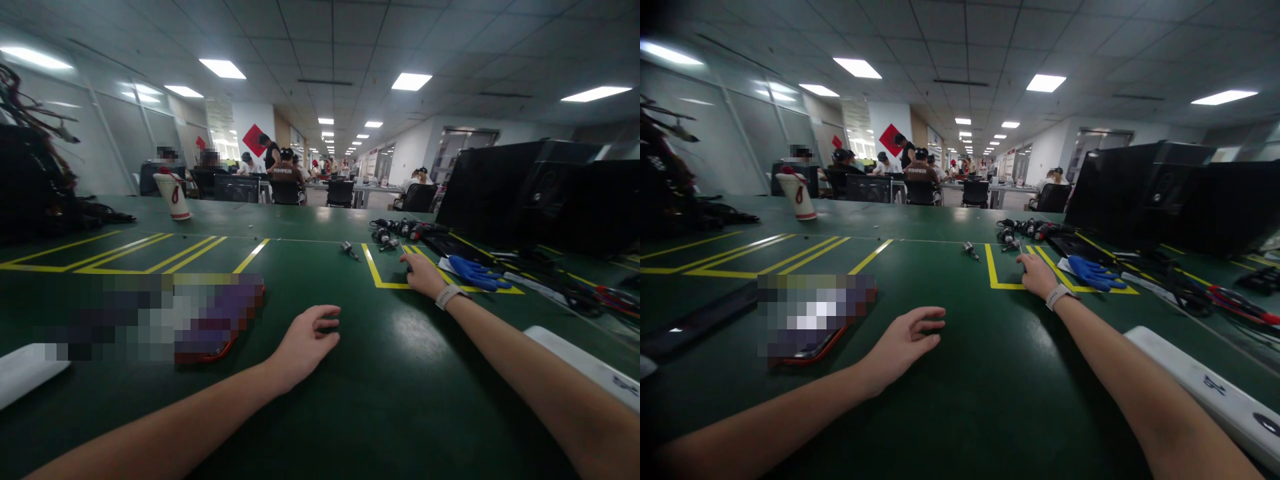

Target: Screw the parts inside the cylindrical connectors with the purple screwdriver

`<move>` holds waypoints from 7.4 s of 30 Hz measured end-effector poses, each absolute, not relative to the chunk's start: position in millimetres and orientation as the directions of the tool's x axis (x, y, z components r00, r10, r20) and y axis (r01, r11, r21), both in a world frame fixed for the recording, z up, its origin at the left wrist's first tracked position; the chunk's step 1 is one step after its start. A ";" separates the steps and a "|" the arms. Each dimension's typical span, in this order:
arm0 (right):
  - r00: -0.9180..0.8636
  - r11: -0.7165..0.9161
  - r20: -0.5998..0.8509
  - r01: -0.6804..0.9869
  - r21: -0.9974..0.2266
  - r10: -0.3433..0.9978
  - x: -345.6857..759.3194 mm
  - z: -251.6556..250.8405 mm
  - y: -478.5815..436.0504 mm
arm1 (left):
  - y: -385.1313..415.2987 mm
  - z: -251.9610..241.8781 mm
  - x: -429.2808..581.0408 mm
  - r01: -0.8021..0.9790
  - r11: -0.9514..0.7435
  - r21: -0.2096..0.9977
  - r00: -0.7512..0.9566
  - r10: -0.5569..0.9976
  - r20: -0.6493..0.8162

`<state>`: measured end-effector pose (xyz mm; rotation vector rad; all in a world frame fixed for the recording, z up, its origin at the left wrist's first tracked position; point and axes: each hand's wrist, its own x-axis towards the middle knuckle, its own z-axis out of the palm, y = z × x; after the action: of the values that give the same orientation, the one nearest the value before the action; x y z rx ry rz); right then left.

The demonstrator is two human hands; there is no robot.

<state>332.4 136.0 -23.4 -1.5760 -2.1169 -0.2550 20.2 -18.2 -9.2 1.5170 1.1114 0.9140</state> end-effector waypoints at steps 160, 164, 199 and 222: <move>-0.351 0.319 0.306 -0.022 -0.947 0.885 201.5 13.6 -35.3 | -11.2 -8.7 13.0 0.499 -0.489 0.715 0.363 0.867 0.340; -0.373 0.462 0.382 0.152 -0.874 0.845 200.2 21.4 -42.7 | -11.3 -8.4 12.6 0.477 -0.488 0.731 0.363 0.867 0.341; -0.574 0.818 0.597 0.268 -0.510 0.560 199.7 27.5 -57.5 | -13.8 -10.2 12.4 0.673 -0.569 0.473 0.389 0.816 0.427; -0.608 0.819 0.550 0.398 -0.413 0.572 196.9 28.0 -61.3 | -16.0 -9.8 13.0 0.675 -0.622 0.397 0.449 0.773 0.448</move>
<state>196.9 -61.3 28.0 -0.7081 -2.3022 0.3251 13.0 -16.0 -9.8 2.5337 1.2776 0.9115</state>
